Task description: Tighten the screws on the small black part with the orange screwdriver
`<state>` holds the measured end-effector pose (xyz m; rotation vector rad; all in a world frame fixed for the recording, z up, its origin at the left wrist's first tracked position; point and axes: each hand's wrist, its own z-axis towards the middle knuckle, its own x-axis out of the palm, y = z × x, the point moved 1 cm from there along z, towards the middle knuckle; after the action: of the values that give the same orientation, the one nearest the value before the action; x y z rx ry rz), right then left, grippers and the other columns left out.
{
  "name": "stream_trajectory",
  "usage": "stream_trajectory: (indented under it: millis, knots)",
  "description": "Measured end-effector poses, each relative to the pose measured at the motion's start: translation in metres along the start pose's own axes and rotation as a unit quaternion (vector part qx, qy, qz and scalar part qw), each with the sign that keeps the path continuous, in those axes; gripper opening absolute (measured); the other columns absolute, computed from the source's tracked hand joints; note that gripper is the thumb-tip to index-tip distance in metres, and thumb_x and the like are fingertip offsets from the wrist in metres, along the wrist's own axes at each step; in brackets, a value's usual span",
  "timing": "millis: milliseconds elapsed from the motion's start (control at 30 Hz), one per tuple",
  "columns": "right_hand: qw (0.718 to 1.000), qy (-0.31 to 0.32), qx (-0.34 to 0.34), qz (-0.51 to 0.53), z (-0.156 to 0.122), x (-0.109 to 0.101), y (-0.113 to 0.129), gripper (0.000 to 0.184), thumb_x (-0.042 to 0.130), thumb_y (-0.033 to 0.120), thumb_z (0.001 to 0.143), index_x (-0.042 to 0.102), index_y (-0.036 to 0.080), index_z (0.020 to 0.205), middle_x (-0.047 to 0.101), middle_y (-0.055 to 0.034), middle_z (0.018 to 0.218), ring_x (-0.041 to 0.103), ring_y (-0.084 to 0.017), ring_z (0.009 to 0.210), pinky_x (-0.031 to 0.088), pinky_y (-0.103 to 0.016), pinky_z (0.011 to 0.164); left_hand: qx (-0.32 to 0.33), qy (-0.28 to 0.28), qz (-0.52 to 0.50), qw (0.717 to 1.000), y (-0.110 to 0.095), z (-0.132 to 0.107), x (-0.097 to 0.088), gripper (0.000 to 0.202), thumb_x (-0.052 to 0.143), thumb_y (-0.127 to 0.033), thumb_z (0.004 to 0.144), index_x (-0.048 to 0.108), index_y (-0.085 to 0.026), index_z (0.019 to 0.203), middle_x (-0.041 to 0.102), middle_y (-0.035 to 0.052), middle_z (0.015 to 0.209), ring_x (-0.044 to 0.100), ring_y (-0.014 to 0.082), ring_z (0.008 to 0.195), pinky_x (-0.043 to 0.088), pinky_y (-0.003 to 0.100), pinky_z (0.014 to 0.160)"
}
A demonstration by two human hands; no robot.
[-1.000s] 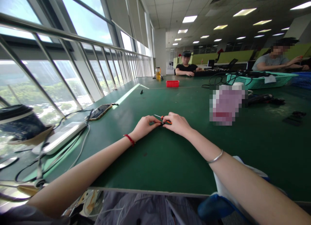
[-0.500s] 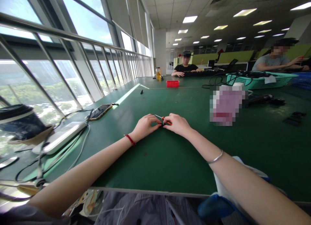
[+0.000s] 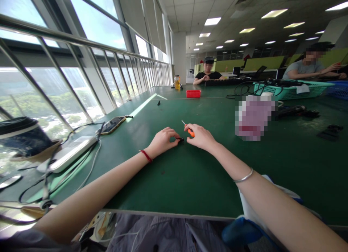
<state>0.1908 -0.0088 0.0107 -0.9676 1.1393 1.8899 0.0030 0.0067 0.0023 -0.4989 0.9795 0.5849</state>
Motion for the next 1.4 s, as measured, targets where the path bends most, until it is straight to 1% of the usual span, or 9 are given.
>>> stream_trajectory:
  millis: [67, 133, 233, 333, 433, 667, 867, 1100, 1400]
  knots:
    - [0.998, -0.058, -0.004, 0.038, -0.001, -0.008, 0.000, 0.023, 0.056, 0.025, 0.075, 0.060, 0.024, 0.098, 0.065, -0.0024, 0.097, 0.060, -0.018, 0.078, 0.042, -0.028, 0.063, 0.005, 0.006, 0.019, 1.000, -0.001, 0.000, -0.001, 0.014, 0.057, -0.023, 0.080, 0.069, -0.018, 0.083, 0.069, 0.0032, 0.085, 0.058, 0.0186, 0.085, 0.049, 0.029, 0.074]
    - [0.988, -0.124, -0.016, 0.087, -0.003, -0.018, 0.002, 0.015, 0.054, 0.031, 0.079, 0.060, 0.023, 0.091, 0.064, -0.0015, 0.086, 0.058, -0.016, 0.070, 0.041, -0.027, 0.060, 0.010, 0.011, 0.032, 0.999, -0.001, 0.000, -0.001, 0.015, 0.056, -0.022, 0.080, 0.069, -0.018, 0.085, 0.069, 0.0039, 0.087, 0.058, 0.0186, 0.086, 0.049, 0.028, 0.074]
    - [0.956, -0.249, -0.003, 0.158, -0.006, -0.032, 0.005, 0.015, 0.056, 0.037, 0.080, 0.055, 0.022, 0.083, 0.056, 0.0007, 0.069, 0.050, -0.013, 0.056, 0.038, -0.027, 0.054, 0.014, 0.019, 0.040, 0.999, -0.001, 0.000, -0.001, 0.016, 0.055, -0.022, 0.080, 0.069, -0.018, 0.087, 0.068, 0.0045, 0.088, 0.058, 0.0188, 0.088, 0.049, 0.028, 0.074]
    - [0.928, -0.306, -0.034, 0.209, -0.010, -0.039, 0.010, 0.019, 0.056, 0.037, 0.080, 0.047, 0.022, 0.072, 0.046, 0.0026, 0.061, 0.045, -0.013, 0.055, 0.039, -0.026, 0.055, 0.013, 0.024, 0.041, 0.999, -0.001, 0.000, -0.001, 0.015, 0.055, -0.022, 0.080, 0.069, -0.018, 0.087, 0.068, 0.0043, 0.088, 0.057, 0.0187, 0.088, 0.049, 0.028, 0.074]
    - [0.926, -0.304, -0.045, 0.221, -0.013, -0.040, 0.016, 0.022, 0.055, 0.039, 0.081, 0.046, 0.023, 0.070, 0.045, 0.0023, 0.061, 0.044, -0.013, 0.056, 0.038, -0.026, 0.054, 0.011, 0.025, 0.041, 0.999, -0.001, 0.000, -0.001, 0.014, 0.056, -0.022, 0.080, 0.068, -0.018, 0.087, 0.067, 0.0042, 0.087, 0.057, 0.0186, 0.088, 0.049, 0.028, 0.073]
    - [0.940, -0.258, -0.038, 0.220, -0.018, -0.038, 0.027, 0.022, 0.054, 0.042, 0.081, 0.046, 0.023, 0.072, 0.047, 0.0014, 0.062, 0.044, -0.012, 0.054, 0.038, -0.026, 0.052, 0.015, 0.018, 0.034, 0.999, 0.000, 0.000, 0.000, 0.012, 0.057, -0.022, 0.080, 0.067, -0.018, 0.086, 0.066, 0.0042, 0.086, 0.057, 0.0188, 0.087, 0.049, 0.028, 0.073]
    - [0.943, -0.252, -0.040, 0.216, -0.017, -0.035, 0.024, 0.021, 0.054, 0.041, 0.081, 0.047, 0.023, 0.073, 0.048, 0.0012, 0.063, 0.045, -0.013, 0.055, 0.039, -0.026, 0.053, 0.023, 0.017, 0.033, 0.999, 0.001, 0.000, 0.001, 0.012, 0.057, -0.022, 0.081, 0.067, -0.018, 0.086, 0.065, 0.0039, 0.086, 0.056, 0.0186, 0.087, 0.049, 0.028, 0.073]
    - [0.936, -0.278, -0.047, 0.209, -0.017, -0.037, 0.025, 0.021, 0.054, 0.039, 0.081, 0.046, 0.022, 0.071, 0.048, 0.0010, 0.065, 0.046, -0.013, 0.058, 0.039, -0.026, 0.055, 0.020, 0.017, 0.032, 0.999, 0.001, 0.000, 0.001, 0.013, 0.056, -0.023, 0.081, 0.067, -0.018, 0.086, 0.067, 0.0036, 0.087, 0.056, 0.0185, 0.086, 0.048, 0.028, 0.073]
    - [0.947, -0.241, -0.039, 0.208, -0.017, -0.037, 0.025, 0.021, 0.054, 0.038, 0.081, 0.047, 0.022, 0.070, 0.046, 0.0025, 0.059, 0.043, -0.012, 0.053, 0.036, -0.026, 0.053, 0.020, 0.020, 0.032, 0.999, 0.000, 0.000, 0.000, 0.011, 0.056, -0.022, 0.081, 0.066, -0.018, 0.085, 0.067, 0.0032, 0.086, 0.056, 0.0181, 0.086, 0.047, 0.028, 0.073]
